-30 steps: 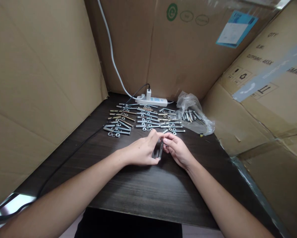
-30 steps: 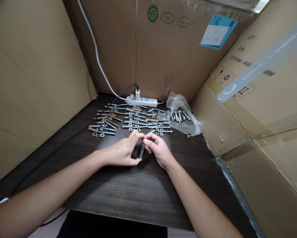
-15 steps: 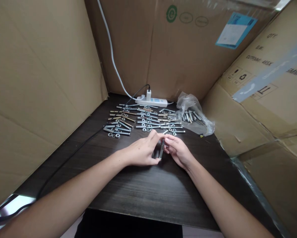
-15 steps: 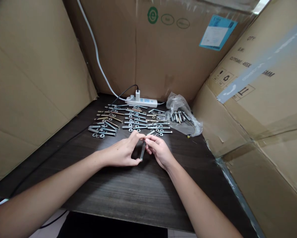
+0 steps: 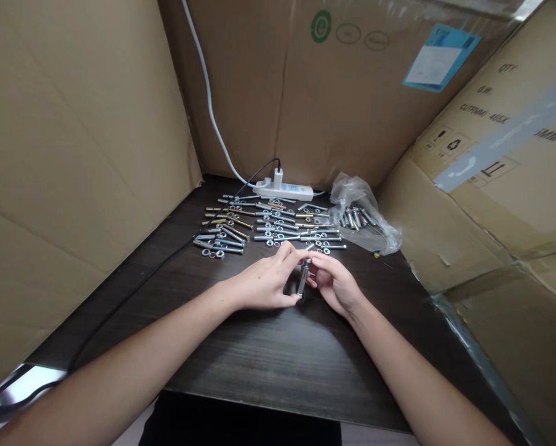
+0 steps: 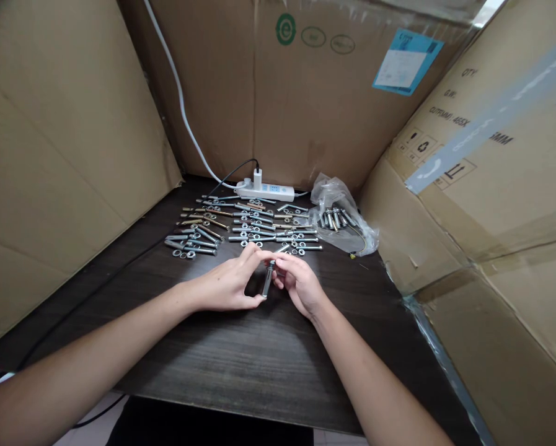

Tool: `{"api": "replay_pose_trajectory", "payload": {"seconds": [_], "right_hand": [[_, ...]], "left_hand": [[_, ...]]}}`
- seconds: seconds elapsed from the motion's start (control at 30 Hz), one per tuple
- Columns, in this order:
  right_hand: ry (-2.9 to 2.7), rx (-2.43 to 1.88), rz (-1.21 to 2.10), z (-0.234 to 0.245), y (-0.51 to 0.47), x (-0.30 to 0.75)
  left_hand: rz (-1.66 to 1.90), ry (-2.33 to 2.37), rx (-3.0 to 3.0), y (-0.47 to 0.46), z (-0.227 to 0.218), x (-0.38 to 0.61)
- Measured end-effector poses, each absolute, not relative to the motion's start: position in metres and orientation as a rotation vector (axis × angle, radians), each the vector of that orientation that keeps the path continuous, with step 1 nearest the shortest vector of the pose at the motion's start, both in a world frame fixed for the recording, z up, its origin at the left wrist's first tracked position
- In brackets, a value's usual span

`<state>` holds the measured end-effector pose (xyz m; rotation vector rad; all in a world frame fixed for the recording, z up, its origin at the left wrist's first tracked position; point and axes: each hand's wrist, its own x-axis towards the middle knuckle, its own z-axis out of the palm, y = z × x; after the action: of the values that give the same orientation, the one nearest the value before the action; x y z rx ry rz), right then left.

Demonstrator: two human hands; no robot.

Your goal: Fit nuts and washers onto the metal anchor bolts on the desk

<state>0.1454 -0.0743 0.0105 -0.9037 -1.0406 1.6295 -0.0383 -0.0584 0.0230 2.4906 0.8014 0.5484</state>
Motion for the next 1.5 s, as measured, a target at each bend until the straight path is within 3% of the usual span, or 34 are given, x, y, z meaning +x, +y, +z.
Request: {"api": "replay_pose_trajectory", "payload": {"seconds": [1.5], "right_hand": [[-0.935, -0.809, 1.725, 0.0095, -0.0746, 0.1457]], "left_hand": [[0.559, 0.805, 2.456, -0.0599, 0.0286, -0.0376]]}}
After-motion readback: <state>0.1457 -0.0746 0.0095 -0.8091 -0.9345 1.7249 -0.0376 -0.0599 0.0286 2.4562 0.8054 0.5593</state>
